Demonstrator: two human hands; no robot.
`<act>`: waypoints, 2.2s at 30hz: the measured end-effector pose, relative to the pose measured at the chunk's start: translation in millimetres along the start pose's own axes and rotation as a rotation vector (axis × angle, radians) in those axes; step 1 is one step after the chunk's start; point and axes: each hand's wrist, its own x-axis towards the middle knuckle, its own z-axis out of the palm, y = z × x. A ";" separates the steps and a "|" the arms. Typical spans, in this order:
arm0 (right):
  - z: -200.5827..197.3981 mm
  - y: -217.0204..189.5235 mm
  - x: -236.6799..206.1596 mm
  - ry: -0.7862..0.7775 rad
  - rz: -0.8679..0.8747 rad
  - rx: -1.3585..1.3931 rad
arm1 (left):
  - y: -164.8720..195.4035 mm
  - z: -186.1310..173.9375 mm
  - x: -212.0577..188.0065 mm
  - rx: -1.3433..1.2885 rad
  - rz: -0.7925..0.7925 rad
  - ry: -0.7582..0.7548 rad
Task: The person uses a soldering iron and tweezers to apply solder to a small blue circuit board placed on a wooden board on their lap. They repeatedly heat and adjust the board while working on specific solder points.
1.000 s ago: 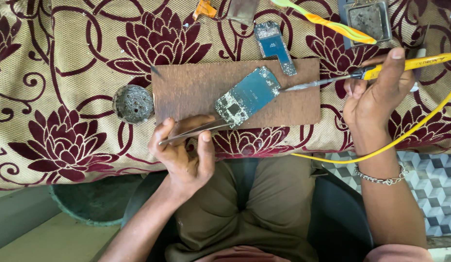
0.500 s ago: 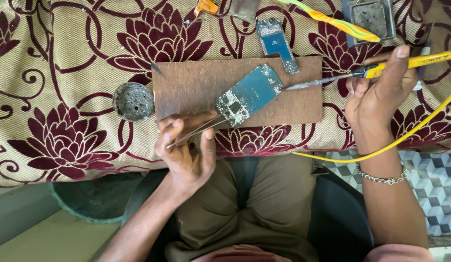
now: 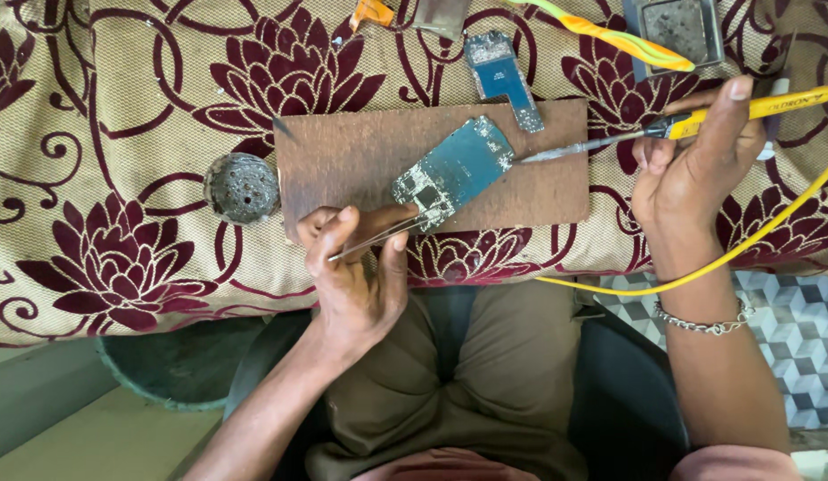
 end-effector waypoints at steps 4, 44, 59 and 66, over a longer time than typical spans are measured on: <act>-1.6 0.4 -0.1 -0.003 -0.003 -0.006 | -1.3 -0.6 -1.0 0.024 -0.009 -0.006; -6.3 -0.5 0.5 -0.008 -0.001 -0.020 | -5.7 -2.8 0.7 -0.022 0.011 0.003; -2.9 -1.4 2.5 0.010 -0.010 -0.018 | -2.6 2.1 -4.4 -0.146 -0.170 -0.053; -4.1 -1.6 1.6 0.003 -0.008 -0.038 | -2.0 1.3 -2.5 -0.214 -0.195 -0.061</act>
